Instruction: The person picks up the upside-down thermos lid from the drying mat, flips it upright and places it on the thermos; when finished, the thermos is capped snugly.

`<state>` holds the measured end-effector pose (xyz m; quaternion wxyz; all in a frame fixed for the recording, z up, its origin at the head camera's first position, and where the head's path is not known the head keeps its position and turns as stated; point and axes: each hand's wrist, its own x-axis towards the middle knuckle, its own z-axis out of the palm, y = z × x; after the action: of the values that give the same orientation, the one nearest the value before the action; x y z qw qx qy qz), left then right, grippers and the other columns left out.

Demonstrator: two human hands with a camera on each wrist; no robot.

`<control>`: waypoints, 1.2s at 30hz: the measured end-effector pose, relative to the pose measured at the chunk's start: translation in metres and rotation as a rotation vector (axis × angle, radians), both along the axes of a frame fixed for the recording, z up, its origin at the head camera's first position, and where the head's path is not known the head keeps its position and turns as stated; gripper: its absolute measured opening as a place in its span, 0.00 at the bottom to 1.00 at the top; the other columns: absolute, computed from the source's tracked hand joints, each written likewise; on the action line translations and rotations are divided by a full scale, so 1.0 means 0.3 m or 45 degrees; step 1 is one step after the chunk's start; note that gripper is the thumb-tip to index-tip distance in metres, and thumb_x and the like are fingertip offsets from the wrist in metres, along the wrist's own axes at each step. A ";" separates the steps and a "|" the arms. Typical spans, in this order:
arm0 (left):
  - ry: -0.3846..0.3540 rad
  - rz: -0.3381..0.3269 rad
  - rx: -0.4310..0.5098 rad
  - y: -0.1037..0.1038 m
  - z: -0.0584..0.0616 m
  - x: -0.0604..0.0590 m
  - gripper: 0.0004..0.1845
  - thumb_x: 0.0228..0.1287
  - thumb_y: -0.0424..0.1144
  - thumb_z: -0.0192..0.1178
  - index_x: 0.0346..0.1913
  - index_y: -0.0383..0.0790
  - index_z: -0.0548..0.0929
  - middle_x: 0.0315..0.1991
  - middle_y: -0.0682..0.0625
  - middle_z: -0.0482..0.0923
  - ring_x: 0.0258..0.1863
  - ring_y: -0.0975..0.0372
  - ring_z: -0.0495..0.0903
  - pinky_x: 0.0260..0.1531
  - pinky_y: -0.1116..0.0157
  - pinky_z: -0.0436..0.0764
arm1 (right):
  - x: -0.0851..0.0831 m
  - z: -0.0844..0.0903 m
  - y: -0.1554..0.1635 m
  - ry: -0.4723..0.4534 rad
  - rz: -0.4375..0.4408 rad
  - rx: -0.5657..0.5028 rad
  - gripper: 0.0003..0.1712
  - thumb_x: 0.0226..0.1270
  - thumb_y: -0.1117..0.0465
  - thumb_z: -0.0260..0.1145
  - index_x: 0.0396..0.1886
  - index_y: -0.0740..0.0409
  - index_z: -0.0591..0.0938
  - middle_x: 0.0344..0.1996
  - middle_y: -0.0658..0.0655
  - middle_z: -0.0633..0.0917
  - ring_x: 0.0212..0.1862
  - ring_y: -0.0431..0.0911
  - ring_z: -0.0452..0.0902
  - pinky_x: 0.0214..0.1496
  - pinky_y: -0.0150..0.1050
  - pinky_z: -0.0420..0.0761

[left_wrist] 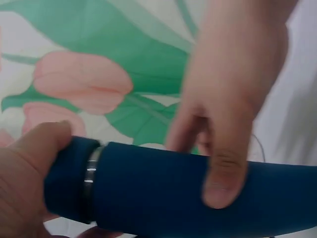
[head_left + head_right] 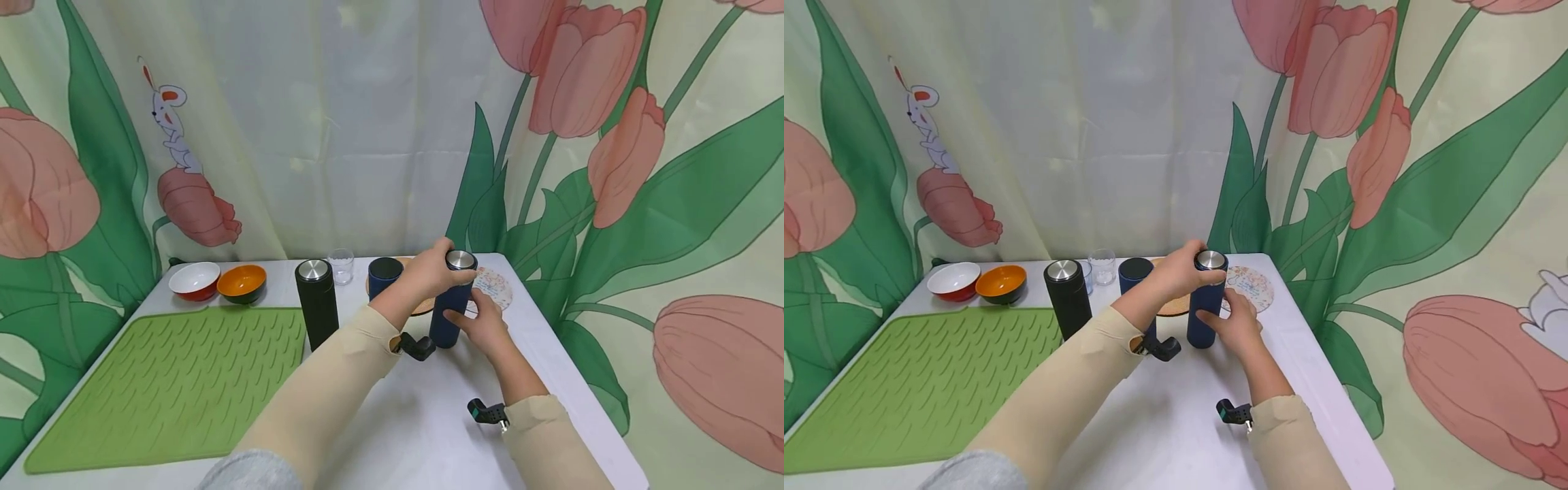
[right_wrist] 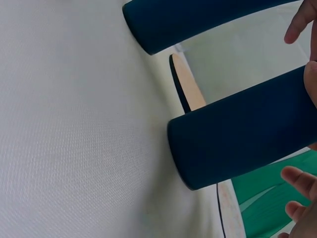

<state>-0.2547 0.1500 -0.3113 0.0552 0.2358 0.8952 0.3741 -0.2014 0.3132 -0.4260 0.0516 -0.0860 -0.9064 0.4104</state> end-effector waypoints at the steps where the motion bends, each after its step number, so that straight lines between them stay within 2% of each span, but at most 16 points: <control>1: -0.026 -0.044 0.019 -0.008 0.008 -0.003 0.32 0.70 0.58 0.69 0.67 0.46 0.72 0.53 0.47 0.84 0.48 0.56 0.85 0.48 0.57 0.84 | 0.000 0.002 0.001 0.001 0.001 -0.004 0.49 0.68 0.30 0.70 0.81 0.44 0.66 0.80 0.61 0.68 0.84 0.67 0.49 0.75 0.80 0.50; 3: -0.060 -0.107 0.042 -0.017 0.022 -0.008 0.31 0.72 0.54 0.67 0.70 0.44 0.71 0.56 0.45 0.83 0.50 0.55 0.84 0.51 0.56 0.84 | -0.001 0.005 0.001 0.003 0.004 -0.012 0.49 0.69 0.32 0.70 0.82 0.44 0.66 0.80 0.62 0.68 0.84 0.67 0.49 0.75 0.80 0.51; 5: -0.074 -0.113 0.027 -0.016 0.028 -0.006 0.33 0.72 0.53 0.65 0.72 0.43 0.70 0.57 0.44 0.83 0.51 0.54 0.84 0.52 0.55 0.84 | -0.003 0.004 0.000 -0.003 0.011 -0.020 0.48 0.69 0.33 0.71 0.81 0.44 0.66 0.80 0.62 0.68 0.84 0.67 0.48 0.76 0.79 0.52; 9: -0.076 0.008 -0.039 0.011 0.031 0.015 0.48 0.66 0.63 0.67 0.80 0.42 0.61 0.61 0.43 0.83 0.55 0.53 0.86 0.52 0.54 0.86 | -0.007 -0.003 -0.001 -0.005 0.034 -0.019 0.47 0.69 0.32 0.71 0.81 0.43 0.66 0.80 0.62 0.68 0.84 0.67 0.47 0.76 0.80 0.48; 12: -0.023 0.095 -0.101 0.039 0.034 0.030 0.61 0.61 0.72 0.68 0.83 0.39 0.52 0.60 0.41 0.84 0.55 0.52 0.87 0.51 0.54 0.87 | -0.009 -0.005 -0.002 0.010 0.035 -0.022 0.46 0.69 0.32 0.71 0.81 0.40 0.66 0.79 0.61 0.69 0.84 0.67 0.48 0.75 0.80 0.48; 14: 0.026 0.139 -0.149 0.053 0.037 0.034 0.64 0.59 0.74 0.69 0.83 0.37 0.52 0.57 0.42 0.86 0.53 0.53 0.88 0.49 0.55 0.88 | -0.010 -0.004 -0.002 0.012 0.035 -0.030 0.46 0.69 0.32 0.71 0.81 0.40 0.67 0.79 0.61 0.69 0.84 0.67 0.48 0.75 0.80 0.49; 17: 0.074 0.158 -0.213 0.060 0.038 0.031 0.57 0.60 0.73 0.70 0.78 0.38 0.60 0.51 0.44 0.87 0.49 0.54 0.89 0.46 0.57 0.89 | -0.008 -0.001 0.000 -0.009 0.026 -0.039 0.46 0.69 0.33 0.71 0.81 0.39 0.66 0.79 0.60 0.68 0.84 0.66 0.48 0.75 0.80 0.50; 20: 0.072 0.098 -0.226 0.049 0.045 0.016 0.45 0.64 0.67 0.70 0.71 0.42 0.68 0.50 0.46 0.86 0.47 0.55 0.88 0.44 0.59 0.87 | -0.009 0.003 0.004 -0.022 0.034 -0.032 0.49 0.69 0.31 0.70 0.82 0.40 0.65 0.80 0.60 0.67 0.84 0.66 0.47 0.75 0.80 0.50; 24: -0.018 -0.088 -0.151 0.019 0.074 -0.012 0.32 0.69 0.54 0.71 0.67 0.45 0.72 0.53 0.46 0.84 0.47 0.56 0.84 0.44 0.59 0.84 | -0.009 0.013 0.006 -0.009 0.037 -0.013 0.51 0.68 0.29 0.70 0.83 0.42 0.63 0.81 0.61 0.67 0.84 0.67 0.47 0.75 0.80 0.52; 26: -0.088 -0.162 -0.118 0.007 0.089 -0.023 0.30 0.69 0.48 0.70 0.69 0.46 0.73 0.57 0.46 0.82 0.48 0.56 0.83 0.45 0.59 0.83 | -0.008 0.016 0.005 -0.013 0.036 -0.011 0.51 0.67 0.28 0.69 0.83 0.42 0.64 0.81 0.61 0.67 0.84 0.67 0.47 0.75 0.80 0.53; 28: -0.142 -0.194 -0.103 0.001 0.095 -0.028 0.32 0.68 0.45 0.69 0.71 0.46 0.72 0.60 0.45 0.81 0.49 0.56 0.83 0.47 0.59 0.84 | -0.007 0.017 0.003 -0.027 0.034 -0.014 0.51 0.67 0.28 0.70 0.83 0.41 0.64 0.80 0.60 0.67 0.84 0.67 0.47 0.75 0.79 0.54; 30: -0.175 -0.154 -0.094 0.004 0.090 -0.024 0.39 0.67 0.49 0.70 0.76 0.44 0.67 0.64 0.43 0.80 0.54 0.53 0.83 0.52 0.56 0.85 | -0.007 0.016 0.000 -0.039 0.036 -0.022 0.51 0.68 0.29 0.70 0.83 0.41 0.64 0.80 0.60 0.67 0.84 0.67 0.47 0.75 0.80 0.53; 32: -0.188 -0.079 -0.085 0.013 0.081 -0.013 0.50 0.65 0.58 0.71 0.82 0.43 0.58 0.70 0.41 0.76 0.63 0.51 0.81 0.60 0.51 0.84 | -0.007 0.015 -0.003 -0.039 0.036 -0.024 0.50 0.68 0.31 0.71 0.83 0.41 0.64 0.80 0.60 0.68 0.84 0.67 0.47 0.75 0.80 0.52; 34: -0.163 0.021 -0.101 0.027 0.071 0.003 0.61 0.62 0.67 0.71 0.85 0.42 0.49 0.73 0.40 0.75 0.68 0.48 0.80 0.63 0.48 0.83 | -0.006 0.013 -0.003 -0.027 0.036 -0.023 0.48 0.69 0.33 0.71 0.82 0.41 0.65 0.79 0.60 0.69 0.84 0.67 0.48 0.74 0.81 0.50; 36: -0.116 0.097 -0.130 0.041 0.064 0.016 0.66 0.60 0.73 0.69 0.87 0.42 0.44 0.74 0.40 0.74 0.70 0.48 0.79 0.64 0.47 0.82 | -0.006 0.011 -0.002 -0.017 0.032 -0.020 0.47 0.69 0.34 0.72 0.81 0.40 0.66 0.79 0.60 0.70 0.83 0.67 0.49 0.74 0.81 0.49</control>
<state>-0.2500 0.1624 -0.2922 0.0937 0.1810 0.9181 0.3400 -0.2032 0.3125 -0.4227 0.0397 -0.0777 -0.9044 0.4176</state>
